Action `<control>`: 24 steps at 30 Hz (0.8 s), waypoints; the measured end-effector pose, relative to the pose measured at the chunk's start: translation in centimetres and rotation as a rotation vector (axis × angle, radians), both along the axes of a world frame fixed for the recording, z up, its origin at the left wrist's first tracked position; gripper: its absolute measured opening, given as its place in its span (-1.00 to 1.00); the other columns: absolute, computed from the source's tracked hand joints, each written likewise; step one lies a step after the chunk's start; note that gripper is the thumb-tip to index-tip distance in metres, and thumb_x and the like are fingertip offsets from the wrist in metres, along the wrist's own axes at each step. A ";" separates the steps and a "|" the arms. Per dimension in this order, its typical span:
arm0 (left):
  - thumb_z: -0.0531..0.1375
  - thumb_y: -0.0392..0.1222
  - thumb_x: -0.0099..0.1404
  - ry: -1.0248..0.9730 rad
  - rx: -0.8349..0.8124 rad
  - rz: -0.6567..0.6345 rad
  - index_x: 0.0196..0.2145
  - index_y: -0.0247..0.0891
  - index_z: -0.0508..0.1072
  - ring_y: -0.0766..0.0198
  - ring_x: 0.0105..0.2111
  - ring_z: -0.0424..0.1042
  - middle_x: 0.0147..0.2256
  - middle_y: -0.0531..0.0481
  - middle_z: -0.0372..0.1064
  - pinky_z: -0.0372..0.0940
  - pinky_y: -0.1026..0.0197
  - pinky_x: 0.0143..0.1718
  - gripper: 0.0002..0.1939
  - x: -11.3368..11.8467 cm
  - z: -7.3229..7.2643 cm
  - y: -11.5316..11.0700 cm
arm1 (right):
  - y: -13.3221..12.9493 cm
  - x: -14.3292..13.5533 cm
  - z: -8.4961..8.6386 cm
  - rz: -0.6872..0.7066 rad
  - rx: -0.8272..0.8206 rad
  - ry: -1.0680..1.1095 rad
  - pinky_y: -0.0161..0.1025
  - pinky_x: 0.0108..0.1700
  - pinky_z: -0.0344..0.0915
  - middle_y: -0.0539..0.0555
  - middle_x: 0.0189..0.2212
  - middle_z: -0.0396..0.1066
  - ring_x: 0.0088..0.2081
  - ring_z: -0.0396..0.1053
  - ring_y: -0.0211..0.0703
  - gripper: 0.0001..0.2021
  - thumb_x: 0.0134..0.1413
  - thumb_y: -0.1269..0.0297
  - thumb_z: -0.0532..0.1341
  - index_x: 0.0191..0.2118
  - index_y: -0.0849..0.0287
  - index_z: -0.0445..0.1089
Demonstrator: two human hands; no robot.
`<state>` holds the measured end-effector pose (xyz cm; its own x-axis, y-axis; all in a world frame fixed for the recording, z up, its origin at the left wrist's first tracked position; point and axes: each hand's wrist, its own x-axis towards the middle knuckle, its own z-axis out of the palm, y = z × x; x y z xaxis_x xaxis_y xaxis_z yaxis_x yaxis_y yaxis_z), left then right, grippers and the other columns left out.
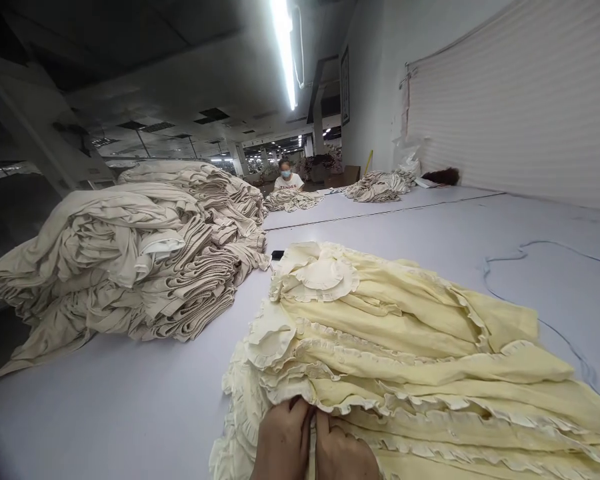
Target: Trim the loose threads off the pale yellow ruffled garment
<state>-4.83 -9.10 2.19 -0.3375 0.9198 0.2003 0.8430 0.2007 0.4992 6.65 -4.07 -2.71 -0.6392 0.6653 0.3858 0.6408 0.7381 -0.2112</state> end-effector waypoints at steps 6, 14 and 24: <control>0.10 -0.30 0.24 0.014 -0.049 -0.223 -0.36 -0.11 0.55 0.05 0.00 0.38 -0.04 -0.06 0.44 0.19 0.00 0.05 -0.78 -2.7 4.3 1.0 | 1.1 0.1 1.9 0.044 -0.089 -0.150 -0.32 -0.53 0.16 0.02 -0.52 0.54 -0.50 0.52 -0.08 -0.77 0.19 0.45 0.03 -0.18 0.08 0.39; 0.14 -0.29 0.14 0.005 -0.155 -0.283 -0.50 -0.12 0.52 0.17 -0.38 0.44 -0.45 0.01 0.49 0.22 0.20 -0.35 -0.82 -4.5 4.0 1.4 | -0.2 0.5 2.6 -0.001 -0.128 -0.192 -0.32 -0.51 0.17 0.09 -0.55 0.53 -0.52 0.50 -0.06 -0.69 0.06 0.48 0.13 -0.06 0.13 0.36; 0.08 -0.30 0.26 0.100 -0.035 -0.164 -0.15 -0.08 0.56 -0.06 0.00 0.37 -0.07 -0.10 0.49 0.20 -0.12 0.05 -0.69 -2.8 1.5 0.3 | -0.5 -0.9 4.0 -0.056 -0.194 -0.193 -0.27 -0.47 0.28 0.19 -0.50 0.54 -0.48 0.52 0.01 -0.71 -0.03 0.51 0.19 -0.13 0.20 0.44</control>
